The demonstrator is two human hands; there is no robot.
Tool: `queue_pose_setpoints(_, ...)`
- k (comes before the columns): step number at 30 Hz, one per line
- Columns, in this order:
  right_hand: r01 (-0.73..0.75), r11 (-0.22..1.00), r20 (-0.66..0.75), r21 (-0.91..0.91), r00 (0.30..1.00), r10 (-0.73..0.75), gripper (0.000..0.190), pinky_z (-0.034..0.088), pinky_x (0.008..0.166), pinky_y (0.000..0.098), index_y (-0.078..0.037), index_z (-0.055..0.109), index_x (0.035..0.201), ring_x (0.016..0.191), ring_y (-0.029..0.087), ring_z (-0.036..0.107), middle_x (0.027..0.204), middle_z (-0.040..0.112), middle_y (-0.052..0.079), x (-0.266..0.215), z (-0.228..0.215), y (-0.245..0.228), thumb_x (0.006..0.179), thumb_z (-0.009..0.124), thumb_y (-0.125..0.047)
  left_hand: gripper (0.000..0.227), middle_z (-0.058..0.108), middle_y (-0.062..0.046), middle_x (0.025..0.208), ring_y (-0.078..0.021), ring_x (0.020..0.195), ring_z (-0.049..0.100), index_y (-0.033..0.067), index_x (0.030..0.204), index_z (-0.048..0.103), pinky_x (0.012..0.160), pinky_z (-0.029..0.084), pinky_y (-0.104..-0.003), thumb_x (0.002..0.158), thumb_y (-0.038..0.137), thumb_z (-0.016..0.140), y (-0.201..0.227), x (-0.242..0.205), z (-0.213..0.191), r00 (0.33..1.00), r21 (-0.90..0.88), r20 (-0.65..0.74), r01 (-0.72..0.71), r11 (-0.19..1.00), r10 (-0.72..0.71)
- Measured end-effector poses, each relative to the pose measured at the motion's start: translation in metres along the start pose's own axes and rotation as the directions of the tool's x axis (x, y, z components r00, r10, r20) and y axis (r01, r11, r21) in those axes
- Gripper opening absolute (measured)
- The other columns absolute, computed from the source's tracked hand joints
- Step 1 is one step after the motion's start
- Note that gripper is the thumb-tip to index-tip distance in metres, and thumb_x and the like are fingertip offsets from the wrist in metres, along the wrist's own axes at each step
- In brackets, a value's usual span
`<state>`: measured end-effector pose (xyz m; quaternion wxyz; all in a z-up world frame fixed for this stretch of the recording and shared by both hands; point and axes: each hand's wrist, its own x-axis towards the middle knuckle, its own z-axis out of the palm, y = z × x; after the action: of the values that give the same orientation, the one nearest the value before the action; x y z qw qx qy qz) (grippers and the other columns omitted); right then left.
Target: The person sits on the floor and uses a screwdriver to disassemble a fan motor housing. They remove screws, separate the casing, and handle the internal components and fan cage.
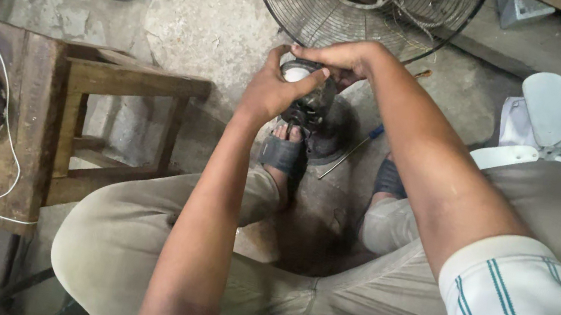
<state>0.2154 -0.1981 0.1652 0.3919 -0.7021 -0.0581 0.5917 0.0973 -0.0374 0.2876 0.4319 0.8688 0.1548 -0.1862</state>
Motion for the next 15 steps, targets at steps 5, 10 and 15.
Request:
queue_pose_setpoints(5,-0.001,0.997,0.049,0.072,0.999,-0.003,0.07,0.05,0.064,0.026,-0.023,0.072,0.098,0.066,0.007,0.064,0.072,0.068,-0.003,0.003,0.001,-0.008,0.083,0.045,-0.086,0.114,0.071,-0.021,0.123,-0.0316,0.118,0.069,0.0086,0.149,0.044,0.1,0.052,-0.039,0.061,0.071,0.078,0.001,0.001,-0.007,1.0,0.031,-0.021,0.019,0.999,-0.018)
queue_pose_setpoints(10,-0.005,0.995,0.06,0.099,0.998,-0.001,0.067,0.049,0.063,0.0265,-0.023,0.072,0.102,0.067,0.008,0.063,0.076,0.069,-0.004,-0.003,0.003,-0.017,0.085,0.049,-0.084,0.115,0.071,-0.02,0.123,-0.0316,0.117,0.07,0.0076,0.148,0.044,0.099,0.054,-0.039,0.06,0.072,0.078,0.001,-0.001,-0.01,0.999,0.009,-0.015,0.037,0.999,-0.037)
queue_pose_setpoints(15,-0.018,0.984,0.05,0.179,0.999,0.01,0.063,0.05,0.06,0.0256,-0.024,0.073,0.102,0.066,0.008,0.066,0.078,0.072,-0.004,-0.02,0.004,-0.011,0.083,0.053,-0.081,0.118,0.068,-0.022,0.129,-0.033,0.122,0.067,0.0061,0.149,0.043,0.102,0.052,-0.04,0.059,0.073,0.079,0.001,-0.002,0.0,0.999,0.035,-0.047,-0.014,0.999,0.016)
